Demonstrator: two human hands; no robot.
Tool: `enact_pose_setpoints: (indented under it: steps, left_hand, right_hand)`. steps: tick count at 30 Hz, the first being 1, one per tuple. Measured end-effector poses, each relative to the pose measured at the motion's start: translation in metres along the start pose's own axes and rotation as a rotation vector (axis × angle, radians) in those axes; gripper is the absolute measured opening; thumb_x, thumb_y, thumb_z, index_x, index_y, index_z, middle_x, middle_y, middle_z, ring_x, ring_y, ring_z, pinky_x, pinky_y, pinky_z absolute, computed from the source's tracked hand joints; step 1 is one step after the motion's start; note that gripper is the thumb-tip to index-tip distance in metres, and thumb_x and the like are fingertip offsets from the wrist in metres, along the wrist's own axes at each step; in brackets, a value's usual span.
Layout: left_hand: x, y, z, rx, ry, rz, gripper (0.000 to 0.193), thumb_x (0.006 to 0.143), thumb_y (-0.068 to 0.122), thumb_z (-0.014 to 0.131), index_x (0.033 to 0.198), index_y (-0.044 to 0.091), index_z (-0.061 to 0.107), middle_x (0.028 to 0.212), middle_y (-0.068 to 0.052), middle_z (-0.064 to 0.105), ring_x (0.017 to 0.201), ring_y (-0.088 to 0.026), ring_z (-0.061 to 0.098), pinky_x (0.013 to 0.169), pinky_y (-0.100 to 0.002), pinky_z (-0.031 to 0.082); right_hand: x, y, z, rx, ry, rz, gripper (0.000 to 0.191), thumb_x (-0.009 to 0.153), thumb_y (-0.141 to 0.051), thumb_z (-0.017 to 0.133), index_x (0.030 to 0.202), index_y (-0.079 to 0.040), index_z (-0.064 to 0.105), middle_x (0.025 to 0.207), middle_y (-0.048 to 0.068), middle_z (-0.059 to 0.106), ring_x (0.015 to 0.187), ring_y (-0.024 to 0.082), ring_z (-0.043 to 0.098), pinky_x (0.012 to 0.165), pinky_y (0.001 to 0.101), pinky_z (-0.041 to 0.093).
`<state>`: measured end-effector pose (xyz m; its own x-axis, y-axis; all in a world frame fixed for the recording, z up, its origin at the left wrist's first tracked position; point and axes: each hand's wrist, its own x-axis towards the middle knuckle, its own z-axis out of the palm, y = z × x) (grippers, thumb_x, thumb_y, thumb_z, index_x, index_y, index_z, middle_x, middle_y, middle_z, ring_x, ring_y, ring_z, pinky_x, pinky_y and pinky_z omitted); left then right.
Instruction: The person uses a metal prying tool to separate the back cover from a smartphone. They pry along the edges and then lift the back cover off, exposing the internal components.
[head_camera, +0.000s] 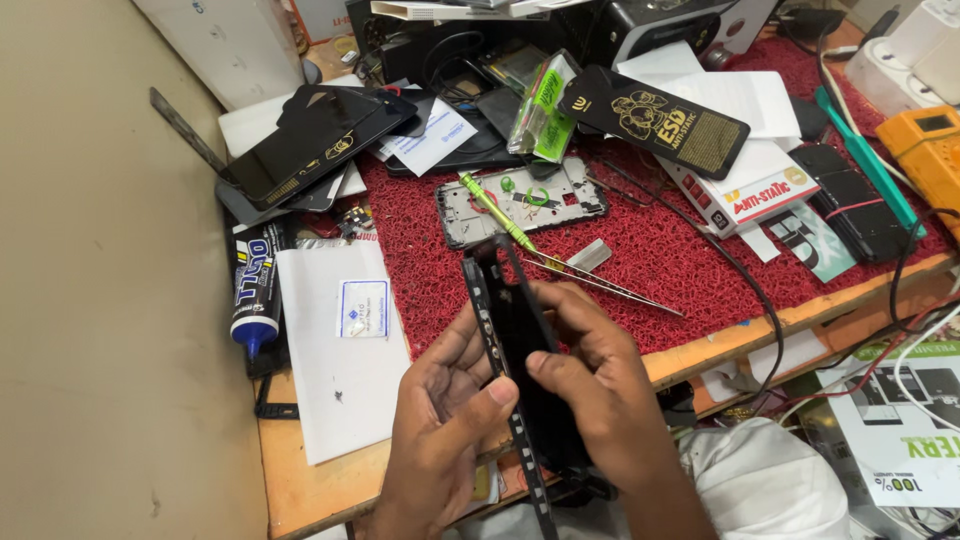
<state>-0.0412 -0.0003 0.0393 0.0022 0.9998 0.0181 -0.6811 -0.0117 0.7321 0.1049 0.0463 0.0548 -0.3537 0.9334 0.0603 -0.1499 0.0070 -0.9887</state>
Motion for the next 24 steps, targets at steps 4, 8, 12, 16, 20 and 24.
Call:
enact_pose_setpoints:
  steps: [4, 8, 12, 16, 20, 24]
  left_hand:
    - [0.001, -0.001, -0.001, -0.035, 0.005, -0.024, 0.079, 0.084, 0.006, 0.068, 0.153, -0.016, 0.034, 0.137, -0.027, 0.058, 0.130, -0.029, 0.058, 0.114, -0.042, 0.044]
    - [0.003, -0.002, -0.001, -0.029, 0.027, -0.025, 0.079, 0.083, 0.007, 0.067, 0.152, -0.013, 0.034, 0.138, -0.025, 0.059, 0.131, -0.027, 0.059, 0.113, -0.040, 0.044]
    - [0.003, -0.005, -0.001, -0.064, 0.025, -0.020, 0.078, 0.084, 0.008, 0.068, 0.151, -0.015, 0.037, 0.136, -0.025, 0.060, 0.129, -0.027, 0.060, 0.113, -0.039, 0.045]
    - [0.004, -0.008, -0.002, -0.101, 0.041, -0.022, 0.078, 0.084, 0.010, 0.069, 0.151, -0.013, 0.039, 0.133, -0.025, 0.061, 0.125, -0.026, 0.061, 0.111, -0.039, 0.046]
    - [0.004, -0.009, -0.002, -0.161, 0.038, -0.019, 0.077, 0.084, 0.011, 0.069, 0.151, -0.013, 0.039, 0.133, -0.024, 0.061, 0.123, -0.025, 0.061, 0.109, -0.038, 0.047]
    - [0.007, -0.010, 0.001, -0.190, 0.050, -0.021, 0.076, 0.084, 0.011, 0.070, 0.150, -0.013, 0.040, 0.133, -0.024, 0.061, 0.122, -0.026, 0.062, 0.108, -0.038, 0.049]
  right_hand:
    - [0.001, 0.000, -0.003, 0.058, 0.006, 0.061, 0.050, 0.086, -0.005, 0.055, 0.136, 0.004, 0.057, 0.114, 0.009, 0.068, 0.104, 0.014, 0.062, 0.093, 0.0288, 0.049]
    - [0.002, 0.001, -0.003, 0.110, -0.005, 0.064, 0.053, 0.085, -0.004, 0.056, 0.138, 0.003, 0.054, 0.114, 0.010, 0.067, 0.104, 0.015, 0.063, 0.094, 0.0295, 0.050]
    - [0.002, 0.002, -0.006, 0.199, 0.025, 0.122, 0.057, 0.082, -0.003, 0.055, 0.138, 0.004, 0.055, 0.112, 0.012, 0.070, 0.099, 0.015, 0.066, 0.088, 0.0292, 0.053]
    - [0.004, 0.001, -0.010, 0.173, 0.092, 0.151, 0.055, 0.082, -0.001, 0.055, 0.136, 0.005, 0.058, 0.110, 0.013, 0.072, 0.093, 0.015, 0.068, 0.080, 0.0283, 0.056]
    - [0.007, -0.005, -0.011, -0.001, 0.079, 0.102, 0.052, 0.084, 0.001, 0.056, 0.135, 0.009, 0.061, 0.108, 0.014, 0.073, 0.092, 0.014, 0.069, 0.081, 0.0274, 0.056]
    - [0.008, -0.015, -0.005, -0.172, 0.132, -0.020, 0.055, 0.083, 0.006, 0.057, 0.138, 0.002, 0.055, 0.113, 0.010, 0.073, 0.098, 0.012, 0.069, 0.085, 0.0260, 0.056]
